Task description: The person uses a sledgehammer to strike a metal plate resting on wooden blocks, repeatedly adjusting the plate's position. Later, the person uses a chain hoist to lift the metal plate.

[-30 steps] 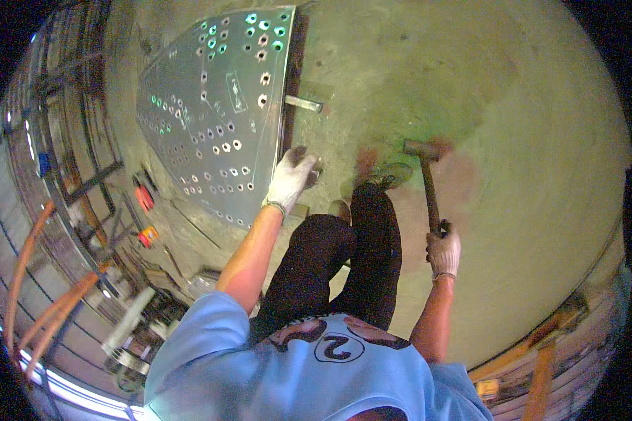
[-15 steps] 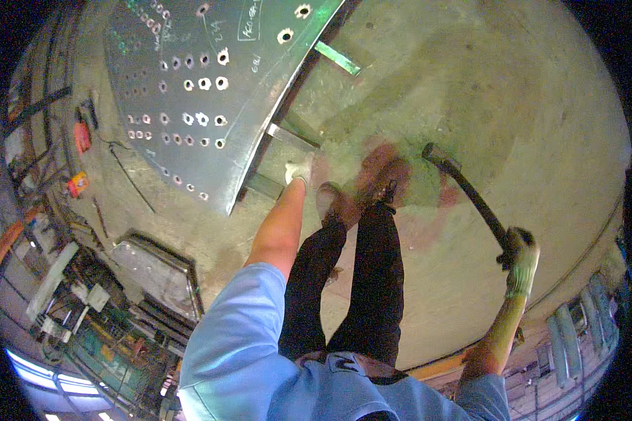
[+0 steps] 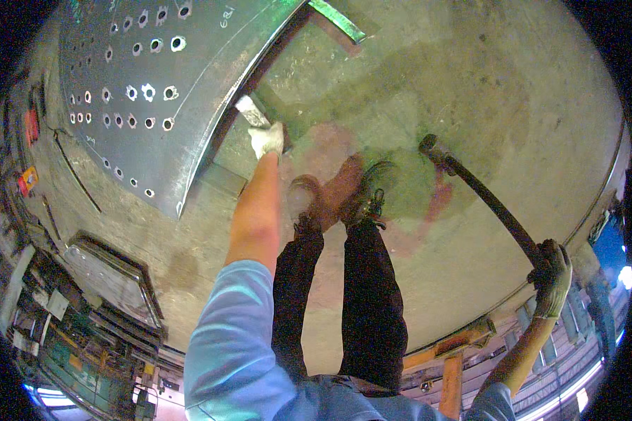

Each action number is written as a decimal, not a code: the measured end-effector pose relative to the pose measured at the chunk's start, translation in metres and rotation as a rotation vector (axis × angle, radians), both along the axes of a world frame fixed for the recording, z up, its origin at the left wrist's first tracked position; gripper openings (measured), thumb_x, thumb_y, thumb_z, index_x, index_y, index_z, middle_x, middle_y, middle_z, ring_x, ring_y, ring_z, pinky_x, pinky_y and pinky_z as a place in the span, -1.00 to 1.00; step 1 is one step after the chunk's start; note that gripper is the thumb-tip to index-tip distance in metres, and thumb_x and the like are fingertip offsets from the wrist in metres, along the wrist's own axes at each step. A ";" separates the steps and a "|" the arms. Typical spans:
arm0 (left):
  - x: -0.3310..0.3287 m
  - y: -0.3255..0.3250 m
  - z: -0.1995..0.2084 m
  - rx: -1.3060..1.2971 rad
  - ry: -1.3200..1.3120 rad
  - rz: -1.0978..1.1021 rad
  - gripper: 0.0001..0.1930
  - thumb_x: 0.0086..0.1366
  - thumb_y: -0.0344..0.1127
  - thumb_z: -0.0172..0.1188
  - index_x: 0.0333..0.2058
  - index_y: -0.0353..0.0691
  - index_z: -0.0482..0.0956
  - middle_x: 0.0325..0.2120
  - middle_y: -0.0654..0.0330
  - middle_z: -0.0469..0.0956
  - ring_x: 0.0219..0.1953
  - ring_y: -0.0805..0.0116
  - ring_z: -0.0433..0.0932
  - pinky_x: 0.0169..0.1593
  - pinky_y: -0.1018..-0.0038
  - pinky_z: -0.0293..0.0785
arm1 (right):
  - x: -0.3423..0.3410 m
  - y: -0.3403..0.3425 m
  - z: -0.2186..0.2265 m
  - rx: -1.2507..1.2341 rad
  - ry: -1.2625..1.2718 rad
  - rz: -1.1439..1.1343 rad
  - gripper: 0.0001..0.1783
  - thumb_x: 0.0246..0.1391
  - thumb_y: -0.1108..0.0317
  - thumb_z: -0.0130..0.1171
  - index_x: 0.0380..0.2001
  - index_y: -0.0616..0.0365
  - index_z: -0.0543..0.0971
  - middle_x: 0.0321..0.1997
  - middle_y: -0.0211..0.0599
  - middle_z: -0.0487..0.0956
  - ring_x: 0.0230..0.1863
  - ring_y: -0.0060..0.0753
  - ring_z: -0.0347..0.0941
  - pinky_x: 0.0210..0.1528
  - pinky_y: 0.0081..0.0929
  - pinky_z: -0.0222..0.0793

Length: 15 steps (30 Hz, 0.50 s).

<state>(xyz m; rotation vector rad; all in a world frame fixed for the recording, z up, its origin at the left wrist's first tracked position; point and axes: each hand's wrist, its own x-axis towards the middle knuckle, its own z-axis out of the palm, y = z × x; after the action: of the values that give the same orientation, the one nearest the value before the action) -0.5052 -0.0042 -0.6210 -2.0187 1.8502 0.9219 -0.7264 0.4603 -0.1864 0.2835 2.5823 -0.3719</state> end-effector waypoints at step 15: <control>0.143 0.013 0.272 0.483 -0.332 -0.355 -0.38 -0.04 -0.07 0.30 -0.01 -0.30 0.46 -0.13 -0.15 0.58 -0.03 0.02 0.58 0.01 0.23 0.49 | -0.024 0.014 0.004 -0.324 -0.029 -0.501 -0.69 0.09 0.22 0.20 -0.30 0.32 0.55 -0.60 -0.22 0.49 -0.87 -0.37 0.30 -0.85 -0.42 0.18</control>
<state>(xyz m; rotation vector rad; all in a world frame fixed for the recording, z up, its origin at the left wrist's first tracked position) -0.3625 0.0086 -0.3488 -1.4001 1.5480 0.7797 -0.7502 0.4738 -0.1826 0.8092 2.3472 -0.9420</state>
